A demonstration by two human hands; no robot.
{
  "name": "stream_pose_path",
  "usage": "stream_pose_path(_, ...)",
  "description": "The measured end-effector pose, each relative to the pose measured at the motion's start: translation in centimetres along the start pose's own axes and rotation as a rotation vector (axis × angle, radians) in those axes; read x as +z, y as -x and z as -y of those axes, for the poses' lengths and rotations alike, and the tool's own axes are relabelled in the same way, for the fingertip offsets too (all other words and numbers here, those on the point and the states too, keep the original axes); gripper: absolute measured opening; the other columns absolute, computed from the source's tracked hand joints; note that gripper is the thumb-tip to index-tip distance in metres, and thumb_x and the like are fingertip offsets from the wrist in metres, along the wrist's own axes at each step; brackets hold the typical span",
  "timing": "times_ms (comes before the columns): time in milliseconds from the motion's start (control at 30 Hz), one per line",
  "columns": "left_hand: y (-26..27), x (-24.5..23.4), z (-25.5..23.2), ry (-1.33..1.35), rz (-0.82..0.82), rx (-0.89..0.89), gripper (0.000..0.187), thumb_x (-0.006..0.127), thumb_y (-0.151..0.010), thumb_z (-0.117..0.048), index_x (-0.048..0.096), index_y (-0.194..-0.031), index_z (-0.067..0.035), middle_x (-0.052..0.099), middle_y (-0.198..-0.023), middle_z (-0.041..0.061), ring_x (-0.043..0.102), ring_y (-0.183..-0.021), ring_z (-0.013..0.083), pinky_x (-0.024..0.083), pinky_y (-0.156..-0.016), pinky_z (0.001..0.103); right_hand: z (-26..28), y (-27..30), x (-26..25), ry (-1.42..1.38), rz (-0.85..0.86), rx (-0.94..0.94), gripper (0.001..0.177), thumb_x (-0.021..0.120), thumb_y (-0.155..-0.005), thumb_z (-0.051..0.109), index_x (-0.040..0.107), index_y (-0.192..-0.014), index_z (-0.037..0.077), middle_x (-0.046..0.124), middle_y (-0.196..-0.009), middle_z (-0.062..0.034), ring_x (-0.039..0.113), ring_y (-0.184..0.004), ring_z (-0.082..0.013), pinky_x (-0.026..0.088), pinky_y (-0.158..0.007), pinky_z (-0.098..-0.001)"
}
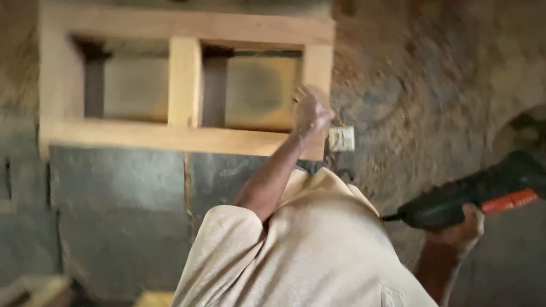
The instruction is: The person uses an angle grinder with a sanding disc to smooth the edges and surfaces of a rectangular wooden frame. The person holds the tool with both hands and moves it along the frame's perimeter, generating wood dust.
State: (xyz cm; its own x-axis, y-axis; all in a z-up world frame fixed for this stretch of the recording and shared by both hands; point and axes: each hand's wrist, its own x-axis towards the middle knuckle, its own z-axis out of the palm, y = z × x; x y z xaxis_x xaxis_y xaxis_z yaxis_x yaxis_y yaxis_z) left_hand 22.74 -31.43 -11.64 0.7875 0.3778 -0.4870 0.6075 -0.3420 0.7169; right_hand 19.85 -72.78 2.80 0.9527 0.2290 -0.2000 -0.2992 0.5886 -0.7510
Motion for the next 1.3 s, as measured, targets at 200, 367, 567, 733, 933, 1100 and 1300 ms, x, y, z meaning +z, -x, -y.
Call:
stream_pose_path(200, 6.3, 2.9, 1.8, -0.178, -0.498, -0.120, 0.093, 0.086, -0.060, -0.014, 0.040, -0.137, 0.008, 0.050, -0.137, 0.028, 0.048, -0.132, 0.0468, 0.045, -0.107, 0.046, 5.4, -12.5, -3.8, 0.185, 0.168, 0.242, 0.049, 0.067, -0.098, 0.027, 0.055, -0.135, -0.003, 0.064, -0.119, -0.0183, 0.063, -0.107, -0.0360, 0.054, -0.104, -0.0514)
stream_pose_path(367, 10.4, 5.2, 1.6, -0.271, -0.747, -0.147, 0.085, 0.075, -0.066, -0.005, 0.041, -0.143, 0.007, 0.046, -0.148, 0.029, 0.041, -0.140, 0.0510, 0.036, -0.116, 0.053, 6.9, -19.7, -1.8, 0.213, 0.372, 0.392, 0.045, 0.066, -0.099, 0.029, 0.054, -0.131, 0.001, 0.063, -0.119, -0.0154, 0.063, -0.108, -0.0327, 0.056, -0.102, -0.0476)
stream_pose_path(567, 18.2, 9.1, 0.8, -0.671, -0.966, -0.202, 0.081, 0.071, -0.076, -0.011, 0.040, -0.150, 0.001, 0.039, -0.156, 0.029, 0.039, -0.143, 0.0513, 0.030, -0.115, 0.069, 6.9, -19.9, 2.1, 0.335, 0.554, 0.356, 0.059, 0.067, -0.096, 0.033, 0.051, -0.144, 0.004, 0.063, -0.117, -0.0159, 0.064, -0.109, -0.0338, 0.056, -0.101, -0.0509)
stream_pose_path(733, 19.5, 8.5, -0.4, -0.930, -0.944, -0.395, 0.064, 0.064, -0.088, -0.021, 0.043, -0.146, -0.007, 0.043, -0.153, 0.024, 0.052, -0.128, 0.0553, 0.042, -0.101, 0.073, 6.6, -22.1, 4.1, 0.320, 0.589, 0.511, 0.062, 0.067, -0.090, 0.033, 0.053, -0.140, 0.000, 0.067, -0.117, -0.0173, 0.067, -0.105, -0.0350, 0.057, -0.096, -0.0539)
stream_pose_path(933, 26.7, 5.2, -1.4, -0.921, -1.149, -0.281, 0.037, 0.067, -0.103, -0.024, 0.062, -0.134, -0.004, 0.055, -0.141, 0.017, 0.061, -0.121, 0.0429, 0.051, -0.096, 0.065, 5.4, -25.1, 2.3, 0.244, 0.596, 0.505, 0.062, 0.070, -0.091, 0.032, 0.054, -0.144, 0.003, 0.067, -0.120, -0.0163, 0.068, -0.108, -0.0337, 0.058, -0.100, -0.0509)
stream_pose_path(1100, 32.8, -1.7, -3.2, -1.184, -1.351, -0.287, 0.023, 0.072, -0.103, -0.018, 0.073, -0.126, -0.014, 0.057, -0.129, 0.003, 0.058, -0.114, 0.0228, 0.048, -0.096, 0.047, 3.9, -26.0, 2.5, 0.185, 0.626, 0.507, 0.063, 0.072, -0.090, 0.034, 0.058, -0.144, 0.005, 0.068, -0.114, -0.0160, 0.068, -0.106, -0.0344, 0.059, -0.098, -0.0510)
stream_pose_path(1300, 34.9, -9.4, -5.2, -1.291, -1.617, -0.184, 0.009, 0.071, -0.105, -0.018, 0.069, -0.113, -0.014, 0.049, -0.129, 0.000, 0.055, -0.116, 0.0175, 0.044, -0.105, 0.045, 4.5, -25.6, 4.1, 0.212, 0.628, 0.540, 0.064, 0.072, -0.087, 0.037, 0.058, -0.141, 0.005, 0.068, -0.117, -0.0151, 0.069, -0.103, -0.0352, 0.059, -0.091, -0.0532)
